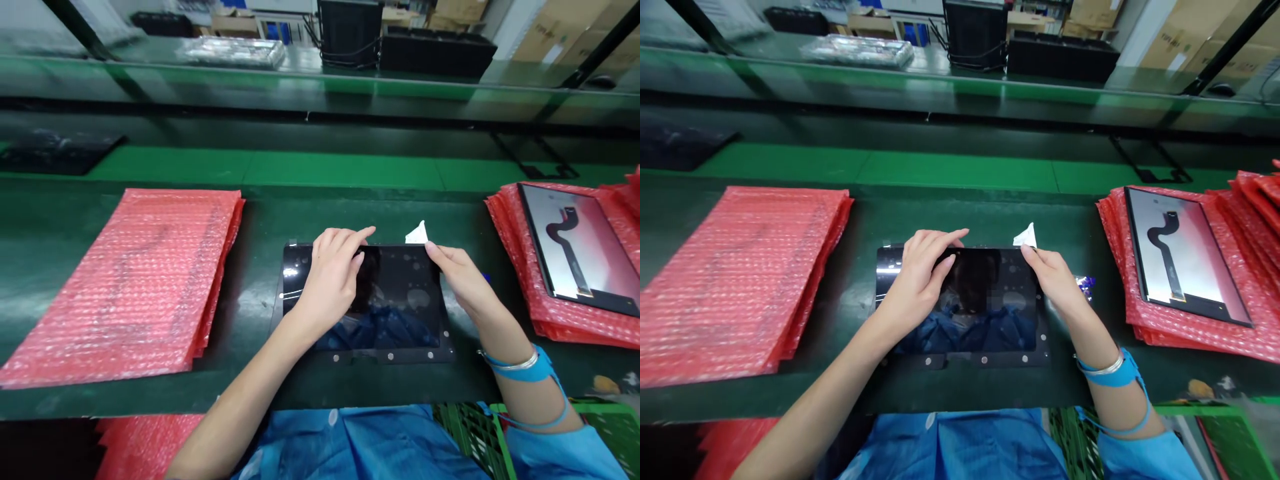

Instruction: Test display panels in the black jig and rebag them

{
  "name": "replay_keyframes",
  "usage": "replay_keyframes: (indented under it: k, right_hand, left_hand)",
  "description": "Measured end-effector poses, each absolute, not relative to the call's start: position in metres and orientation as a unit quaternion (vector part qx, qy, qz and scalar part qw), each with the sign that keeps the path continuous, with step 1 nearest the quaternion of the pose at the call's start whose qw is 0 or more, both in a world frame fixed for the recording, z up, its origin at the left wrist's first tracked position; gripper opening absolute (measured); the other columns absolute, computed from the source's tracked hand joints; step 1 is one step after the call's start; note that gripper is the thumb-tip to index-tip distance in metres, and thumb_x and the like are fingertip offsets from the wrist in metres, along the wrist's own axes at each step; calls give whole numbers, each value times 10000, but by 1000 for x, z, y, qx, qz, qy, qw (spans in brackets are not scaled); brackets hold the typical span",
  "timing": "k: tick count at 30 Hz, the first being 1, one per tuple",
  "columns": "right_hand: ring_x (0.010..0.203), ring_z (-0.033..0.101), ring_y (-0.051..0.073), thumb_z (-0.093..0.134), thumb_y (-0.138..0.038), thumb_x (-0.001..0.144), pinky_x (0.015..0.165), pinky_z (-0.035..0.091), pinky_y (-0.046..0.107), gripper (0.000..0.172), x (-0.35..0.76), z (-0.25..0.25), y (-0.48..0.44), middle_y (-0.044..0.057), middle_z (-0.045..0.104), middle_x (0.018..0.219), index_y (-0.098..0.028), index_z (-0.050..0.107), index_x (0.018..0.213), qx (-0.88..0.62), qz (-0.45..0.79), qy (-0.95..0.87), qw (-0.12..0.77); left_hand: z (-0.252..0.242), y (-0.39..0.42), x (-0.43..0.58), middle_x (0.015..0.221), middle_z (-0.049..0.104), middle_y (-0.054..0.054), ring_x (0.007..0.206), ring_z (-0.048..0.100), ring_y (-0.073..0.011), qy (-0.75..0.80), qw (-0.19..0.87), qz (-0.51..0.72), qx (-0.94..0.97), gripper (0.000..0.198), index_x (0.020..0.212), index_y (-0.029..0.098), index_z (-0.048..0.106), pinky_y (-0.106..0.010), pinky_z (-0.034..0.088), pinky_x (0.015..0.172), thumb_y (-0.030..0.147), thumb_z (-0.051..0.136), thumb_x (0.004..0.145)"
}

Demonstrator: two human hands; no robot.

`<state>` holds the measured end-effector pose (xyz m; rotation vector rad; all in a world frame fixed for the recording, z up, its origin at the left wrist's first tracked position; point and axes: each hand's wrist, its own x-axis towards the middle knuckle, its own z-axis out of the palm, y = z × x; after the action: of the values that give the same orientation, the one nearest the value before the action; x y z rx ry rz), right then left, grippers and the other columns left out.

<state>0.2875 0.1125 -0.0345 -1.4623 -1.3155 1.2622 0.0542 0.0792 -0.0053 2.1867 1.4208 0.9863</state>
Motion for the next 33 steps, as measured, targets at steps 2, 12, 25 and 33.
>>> replay_keyframes:
  k: [2,12,25,33]
  right_hand:
    - [578,566,190,710,-834,567,583,462,311,625,282,-37,112,31,631,599,-218,604,549,-566,521,-481,420]
    - [587,637,214,834,-718,505,577,537,329,518,269,-26,104,26,663,587,-231,669,567,-546,524,-394,522]
    - [666,662,197,790,-550,757,575,542,281,353,284,-24,95,37,697,750,-224,729,879,-458,623,-533,345]
    - [571,672,195,807,-521,749,451,491,252,319,278,-21,95,56,697,680,-213,726,772,-456,607,-506,408]
  left_hand:
    - [-1,76,41,1196,685,-75,1149,555,-235,501,176,374,761,359,1299,222,585,-428,368,1053,201,403,991]
    - [-17,81,-12,689,698,-68,709,651,-242,572,505,524,377,537,726,164,724,-319,498,662,684,791,608]
    - [-17,78,-23,648,696,16,637,666,-161,541,392,719,192,304,646,192,702,-261,553,632,427,889,601]
    - [-25,84,-25,761,751,-22,947,728,-237,516,431,708,215,263,762,190,728,-286,594,782,427,835,719]
